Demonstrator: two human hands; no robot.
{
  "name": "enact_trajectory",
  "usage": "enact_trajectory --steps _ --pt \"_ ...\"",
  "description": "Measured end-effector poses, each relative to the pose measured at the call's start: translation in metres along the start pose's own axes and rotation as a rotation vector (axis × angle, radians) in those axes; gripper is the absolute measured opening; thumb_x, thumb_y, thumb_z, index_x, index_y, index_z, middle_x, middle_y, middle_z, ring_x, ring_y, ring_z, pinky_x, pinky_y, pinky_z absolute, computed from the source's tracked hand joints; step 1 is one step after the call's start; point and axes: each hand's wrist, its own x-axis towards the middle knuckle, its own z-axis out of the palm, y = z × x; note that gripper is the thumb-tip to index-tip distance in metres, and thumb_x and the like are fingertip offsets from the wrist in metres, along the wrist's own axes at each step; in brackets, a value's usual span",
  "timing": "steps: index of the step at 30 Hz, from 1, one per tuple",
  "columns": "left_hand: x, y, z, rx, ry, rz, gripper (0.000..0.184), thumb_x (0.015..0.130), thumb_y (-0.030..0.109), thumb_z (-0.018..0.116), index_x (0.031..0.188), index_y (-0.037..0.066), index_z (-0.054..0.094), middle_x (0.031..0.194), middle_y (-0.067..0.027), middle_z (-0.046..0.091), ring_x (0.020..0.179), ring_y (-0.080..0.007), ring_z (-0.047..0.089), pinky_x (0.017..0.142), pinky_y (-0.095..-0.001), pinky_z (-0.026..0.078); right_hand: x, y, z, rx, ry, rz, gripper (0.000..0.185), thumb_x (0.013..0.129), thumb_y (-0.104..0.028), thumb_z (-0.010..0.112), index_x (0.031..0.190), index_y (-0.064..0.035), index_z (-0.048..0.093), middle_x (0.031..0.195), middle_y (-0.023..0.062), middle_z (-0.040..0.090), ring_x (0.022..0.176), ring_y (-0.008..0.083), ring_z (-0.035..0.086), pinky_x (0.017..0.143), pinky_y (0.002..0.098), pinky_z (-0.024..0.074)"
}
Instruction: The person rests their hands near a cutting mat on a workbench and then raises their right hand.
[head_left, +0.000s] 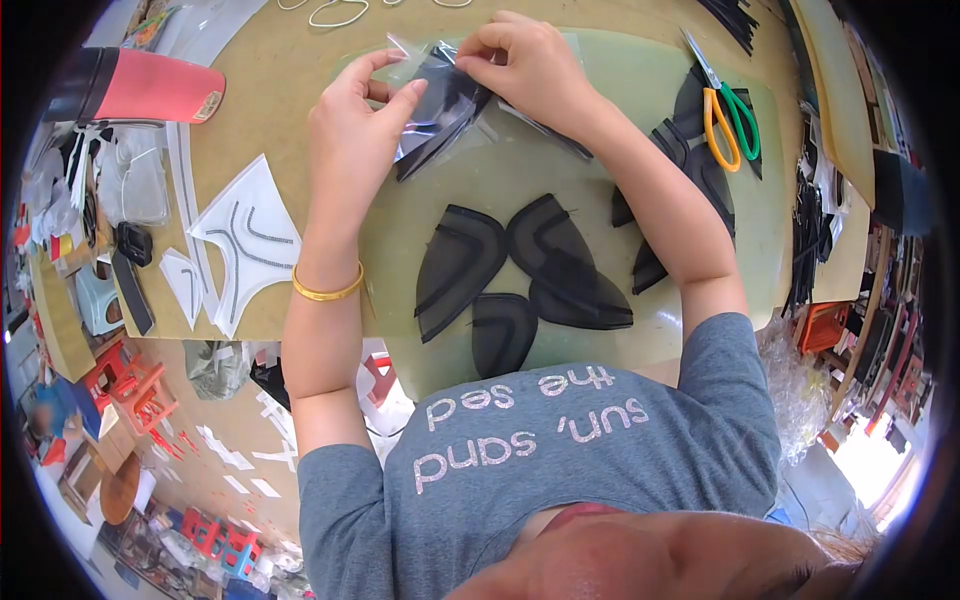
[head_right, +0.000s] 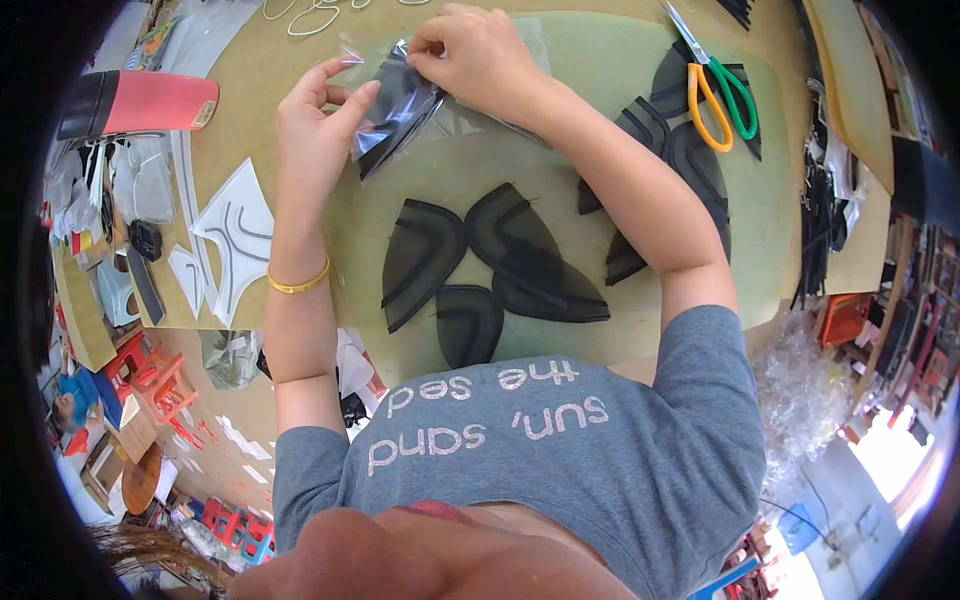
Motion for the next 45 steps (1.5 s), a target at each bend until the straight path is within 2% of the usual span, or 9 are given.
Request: enact_trajectory --steps 2,5,11,17,25,31,37,40,45 --pt "-0.002 0.004 -0.001 0.000 0.053 0.051 0.038 0.088 0.020 0.077 0.123 0.006 0.070 0.074 -0.0018 0.068 0.060 -0.0079 0.064 0.054 -0.0243 0.047 0.003 -0.009 -0.008 -0.020 0.106 -0.111 0.009 0.086 -0.009 0.072 0.091 -0.0022 0.073 0.088 0.0150 0.068 0.078 0.0283 0.068 0.071 0.0341 0.0541" --pt "-0.011 0.029 -0.005 0.006 0.103 0.058 0.040 0.088 0.019 0.077 0.124 0.005 0.069 0.074 -0.0021 0.068 0.058 -0.0085 0.063 0.053 -0.0250 0.047 0.005 -0.026 -0.021 0.322 0.042 0.032 0.013 0.084 -0.012 0.074 0.091 -0.0015 0.073 0.084 0.0160 0.067 0.076 0.0291 0.068 0.069 0.0373 0.0533" --pt "-0.007 0.019 -0.001 0.102 -0.009 -0.018 0.048 0.086 0.020 0.077 0.129 0.003 0.066 0.077 -0.0061 0.071 0.056 -0.0109 0.063 0.055 -0.0259 0.049 0.000 -0.009 -0.007 0.113 0.001 0.062 0.015 0.082 -0.014 0.075 0.089 -0.0012 0.073 0.079 0.0163 0.065 0.073 0.0333 0.066 0.066 0.0419 0.0524" --pt "0.001 0.011 0.002 0.089 -0.031 -0.069 0.057 0.084 0.019 0.078 0.135 0.001 0.060 0.076 -0.0074 0.071 0.056 -0.0117 0.063 0.056 -0.0266 0.050 0.000 0.000 0.004 -0.122 0.024 -0.006 0.012 0.079 -0.017 0.075 0.082 -0.0049 0.073 0.081 0.0147 0.065 0.081 0.0351 0.064 0.073 0.0448 0.0490" --pt "0.006 0.005 0.001 0.067 -0.043 -0.088 0.059 0.083 0.019 0.079 0.136 0.001 0.059 0.077 -0.0075 0.072 0.056 -0.0107 0.062 0.057 -0.0262 0.050 -0.001 0.006 0.012 -0.107 0.094 -0.057 0.012 0.079 -0.017 0.075 0.079 -0.0051 0.071 0.082 0.0146 0.064 0.083 0.0359 0.062 0.074 0.0460 0.0475" --pt "0.008 0.005 -0.001 0.006 -0.028 -0.067 0.060 0.085 0.016 0.081 0.138 0.000 0.058 0.077 -0.0046 0.071 0.054 -0.0042 0.054 0.049 -0.0199 0.041 0.001 0.005 0.011 -0.008 0.095 -0.032 0.013 0.079 -0.016 0.075 0.080 -0.0037 0.071 0.079 0.0156 0.063 0.080 0.0369 0.063 0.072 0.0462 0.0488" --pt "0.010 -0.001 -0.002 -0.029 -0.075 -0.089 0.061 0.083 0.017 0.080 0.137 0.001 0.059 0.077 -0.0060 0.072 0.056 -0.0079 0.060 0.055 -0.0238 0.048 0.001 0.006 0.012 -0.014 0.104 -0.057 0.011 0.079 -0.014 0.075 0.080 -0.0035 0.071 0.079 0.0155 0.063 0.080 0.0369 0.063 0.072 0.0463 0.0490" --pt "0.010 0.003 0.000 0.022 -0.059 -0.085 0.060 0.086 0.013 0.081 0.138 -0.002 0.056 0.076 -0.0033 0.069 0.055 -0.0033 0.052 0.049 -0.0180 0.039 0.001 0.007 0.015 -0.024 0.128 -0.088 0.010 0.080 -0.013 0.075 0.080 -0.0034 0.071 0.078 0.0150 0.063 0.079 0.0360 0.062 0.072 0.0459 0.0490" --pt "0.008 0.010 -0.007 -0.129 -0.024 -0.042 0.061 0.085 0.013 0.082 0.138 -0.001 0.057 0.075 -0.0010 0.068 0.055 -0.0028 0.051 0.049 -0.0176 0.038 0.002 -0.009 0.003 0.119 0.150 -0.018 0.011 0.082 -0.013 0.074 0.083 -0.0027 0.071 0.078 0.0144 0.063 0.078 0.0344 0.062 0.072 0.0447 0.0490"
